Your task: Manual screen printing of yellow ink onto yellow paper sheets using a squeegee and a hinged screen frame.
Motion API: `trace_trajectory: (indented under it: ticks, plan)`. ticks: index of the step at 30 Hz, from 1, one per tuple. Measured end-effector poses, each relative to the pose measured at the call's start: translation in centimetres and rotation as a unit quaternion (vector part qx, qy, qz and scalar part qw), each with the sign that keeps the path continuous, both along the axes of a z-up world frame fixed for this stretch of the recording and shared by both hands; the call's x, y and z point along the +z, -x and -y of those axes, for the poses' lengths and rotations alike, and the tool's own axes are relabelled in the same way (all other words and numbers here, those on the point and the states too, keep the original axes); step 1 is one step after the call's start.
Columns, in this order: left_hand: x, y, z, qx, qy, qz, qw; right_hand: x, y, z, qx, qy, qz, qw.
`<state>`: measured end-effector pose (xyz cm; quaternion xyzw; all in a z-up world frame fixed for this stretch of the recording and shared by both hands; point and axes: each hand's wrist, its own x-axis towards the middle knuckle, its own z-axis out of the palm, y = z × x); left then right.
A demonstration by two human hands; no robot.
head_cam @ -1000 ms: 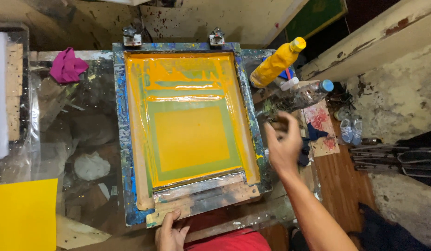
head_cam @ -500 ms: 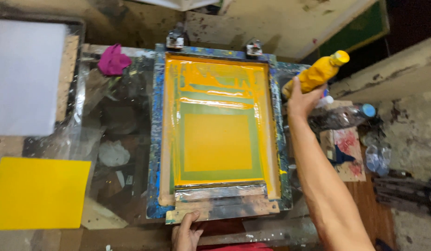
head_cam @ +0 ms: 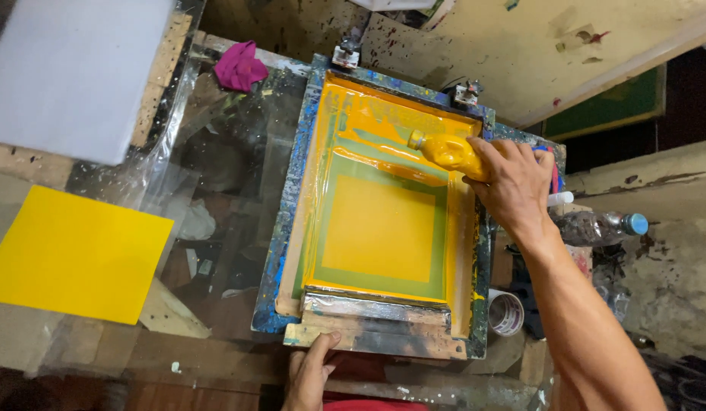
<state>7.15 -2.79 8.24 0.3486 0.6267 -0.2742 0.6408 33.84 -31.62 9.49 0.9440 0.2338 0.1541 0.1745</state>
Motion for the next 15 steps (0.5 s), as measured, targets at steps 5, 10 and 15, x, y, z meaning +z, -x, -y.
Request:
trace_trajectory:
  ticks: [5, 10, 15]
  plan:
    - [-1.7, 1.4, 0.2, -0.046, -0.002, 0.036, 0.998, -0.4, -2.7, -2.2, 0.034, 0.083, 0.018, 0.996]
    - [-0.8, 1.9, 0.2, -0.032, -0.010, 0.075, 0.997, 1.6, -3.8, -4.5, -0.002, 0.163, -0.068, 0.984]
    - [1.6, 1.1, -0.5, -0.063, 0.003, 0.021, 0.998, 3.6, -4.8, -5.1, -0.078, 0.289, -0.106, 0.948]
